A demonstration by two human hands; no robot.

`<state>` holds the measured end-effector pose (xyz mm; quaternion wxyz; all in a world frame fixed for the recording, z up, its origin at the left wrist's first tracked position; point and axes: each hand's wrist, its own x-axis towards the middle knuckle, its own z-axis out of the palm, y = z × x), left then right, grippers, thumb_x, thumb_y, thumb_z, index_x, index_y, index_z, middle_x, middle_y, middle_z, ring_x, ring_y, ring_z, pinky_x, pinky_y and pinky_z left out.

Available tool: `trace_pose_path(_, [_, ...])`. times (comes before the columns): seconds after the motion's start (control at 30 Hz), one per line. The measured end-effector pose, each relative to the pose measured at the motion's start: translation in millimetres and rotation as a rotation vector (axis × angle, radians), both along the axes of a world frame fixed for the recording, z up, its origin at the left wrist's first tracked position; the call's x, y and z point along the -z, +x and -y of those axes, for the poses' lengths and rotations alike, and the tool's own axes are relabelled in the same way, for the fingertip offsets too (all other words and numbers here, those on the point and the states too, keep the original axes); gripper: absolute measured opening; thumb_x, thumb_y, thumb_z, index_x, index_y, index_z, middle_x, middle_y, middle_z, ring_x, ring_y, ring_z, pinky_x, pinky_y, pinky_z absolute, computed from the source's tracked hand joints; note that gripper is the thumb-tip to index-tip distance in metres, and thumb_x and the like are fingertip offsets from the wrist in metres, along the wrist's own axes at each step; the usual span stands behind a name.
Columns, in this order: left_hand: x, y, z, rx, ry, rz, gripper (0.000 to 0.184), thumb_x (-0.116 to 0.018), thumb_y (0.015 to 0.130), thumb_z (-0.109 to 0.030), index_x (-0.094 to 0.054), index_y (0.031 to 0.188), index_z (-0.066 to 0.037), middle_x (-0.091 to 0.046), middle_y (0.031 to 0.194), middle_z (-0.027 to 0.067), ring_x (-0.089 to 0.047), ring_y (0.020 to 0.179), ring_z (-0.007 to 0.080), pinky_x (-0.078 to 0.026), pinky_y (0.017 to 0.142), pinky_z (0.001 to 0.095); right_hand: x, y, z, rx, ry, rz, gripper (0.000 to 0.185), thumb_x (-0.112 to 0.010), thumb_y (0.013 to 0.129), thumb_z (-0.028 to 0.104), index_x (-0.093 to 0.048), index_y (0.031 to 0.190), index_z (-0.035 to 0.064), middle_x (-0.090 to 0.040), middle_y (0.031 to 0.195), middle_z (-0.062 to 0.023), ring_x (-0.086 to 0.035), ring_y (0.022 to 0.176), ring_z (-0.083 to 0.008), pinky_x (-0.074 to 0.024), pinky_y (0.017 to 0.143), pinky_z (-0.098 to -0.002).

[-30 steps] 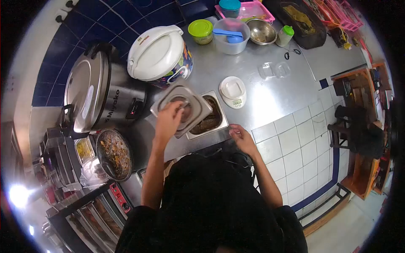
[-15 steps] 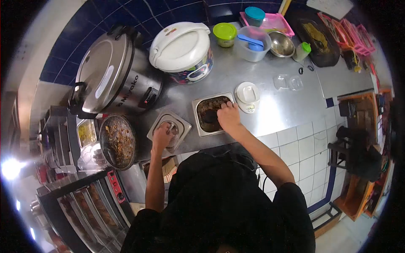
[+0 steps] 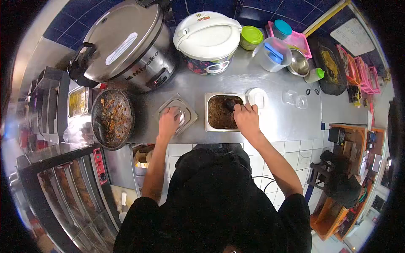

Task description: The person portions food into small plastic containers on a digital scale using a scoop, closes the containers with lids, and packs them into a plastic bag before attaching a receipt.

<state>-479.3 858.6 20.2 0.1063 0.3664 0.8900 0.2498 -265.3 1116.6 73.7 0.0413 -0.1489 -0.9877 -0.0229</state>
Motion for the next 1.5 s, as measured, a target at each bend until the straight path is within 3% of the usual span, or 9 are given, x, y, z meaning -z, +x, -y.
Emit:
trace_pose_path(0.13, [4.3,36.6,-17.6,-0.037,0.216,0.532,0.035,-0.07,0.089,-0.014,-0.062,0.122,-0.004,-0.069,0.102,0.015,-0.069,0.091,0.0259,-0.055,0.08,0.0358,-1.4,-6.8,16.4,0.08,0.063,-0.076,0.006,-0.061,0.08,0.01,-0.061,0.087,0.0092,-0.064,0.075,-0.0065,-0.06,0.082,-0.0217,-0.0412,0.078,-0.0379])
trace_pose_path(0.2, [8.4,55.3,-26.1,0.013,0.219,1.074,0.045,-0.072,0.089,-0.013,-0.057,0.13,-0.003,-0.069,0.1,0.0113,-0.066,0.09,0.0171,-0.054,0.081,0.0313,2.8,-9.8,20.3,0.106,0.097,-0.051,0.005,-0.061,0.08,0.01,-0.062,0.085,0.009,-0.064,0.077,-0.0073,-0.06,0.083,-0.022,-0.0415,0.078,-0.0381])
trace_pose_path(0.3, [10.6,73.6,-39.1,-0.049,0.356,1.222,0.055,-0.073,0.086,-0.007,-0.052,0.137,-0.003,-0.068,0.097,0.0103,-0.065,0.089,0.0171,-0.055,0.081,0.0327,28.0,-10.6,21.8,0.052,0.016,-0.017,0.007,-0.06,0.08,0.01,-0.067,0.082,0.0073,-0.064,0.078,-0.0076,-0.059,0.083,-0.0227,-0.0423,0.078,-0.0385])
trace_pose_path(0.53, [8.6,70.1,-43.4,-0.112,0.423,1.305,0.063,-0.07,0.085,0.004,-0.044,0.143,-0.004,-0.066,0.094,0.0087,-0.065,0.09,0.0163,-0.059,0.076,0.033,27.5,-4.3,35.0,0.07,-0.544,-0.092,0.011,-0.068,0.086,0.014,-0.072,0.085,0.0042,-0.067,0.084,-0.0131,-0.062,0.09,-0.0328,-0.0485,0.083,-0.0445])
trace_pose_path(0.83, [10.3,71.7,-48.5,-0.081,0.458,1.365,0.065,-0.068,0.087,0.006,-0.043,0.146,-0.008,-0.062,0.097,0.0059,-0.064,0.09,0.016,-0.06,0.079,0.0342,23.9,-5.6,13.0,0.203,-0.426,-0.125,0.012,-0.068,0.084,0.015,-0.073,0.083,0.0032,-0.07,0.087,-0.0181,-0.065,0.088,-0.034,-0.0518,0.083,-0.0455])
trace_pose_path(0.93, [6.9,72.3,-54.1,-0.086,0.43,1.323,0.066,-0.068,0.087,0.006,-0.043,0.146,-0.01,-0.062,0.095,0.0049,-0.063,0.089,0.0152,-0.059,0.077,0.0327,37.7,-13.3,21.7,0.204,-0.634,-0.213,0.014,-0.069,0.084,0.015,-0.073,0.084,0.0015,-0.071,0.086,-0.0178,-0.068,0.087,-0.0354,-0.0533,0.08,-0.0448])
trace_pose_path(1.27, [8.5,64.8,-60.2,-0.037,0.391,1.274,0.067,-0.07,0.085,0.005,-0.044,0.145,-0.011,-0.063,0.093,0.005,-0.062,0.088,0.0136,-0.056,0.078,0.0309,26.4,7.4,-5.6,0.432,-1.211,-0.106,0.021,-0.069,0.088,0.021,-0.076,0.094,0.0015,-0.074,0.078,-0.0133,-0.072,0.072,-0.021,-0.0551,0.07,-0.0358])
trace_pose_path(1.37, [12.2,63.3,-57.0,-0.037,0.381,1.26,0.066,-0.072,0.085,0.003,-0.045,0.145,-0.011,-0.064,0.092,0.0052,-0.061,0.087,0.013,-0.055,0.077,0.03,25.3,10.1,-4.9,0.507,-1.265,-0.136,0.02,-0.07,0.087,0.02,-0.076,0.093,0.0021,-0.074,0.079,-0.0137,-0.072,0.07,-0.0249,-0.0556,0.069,-0.0363])
trace_pose_path(1.5, [7.0,62.8,-60.2,-0.003,0.365,1.237,0.065,-0.073,0.085,0.001,-0.047,0.144,-0.01,-0.065,0.091,0.0047,-0.062,0.087,0.0132,-0.055,0.076,0.0306,24.6,13.5,22.6,0.06,-0.371,-0.139,0.009,-0.067,0.08,0.016,-0.073,0.08,0.0082,-0.068,0.081,-0.0074,-0.064,0.092,-0.0254,-0.0499,0.076,-0.0389])
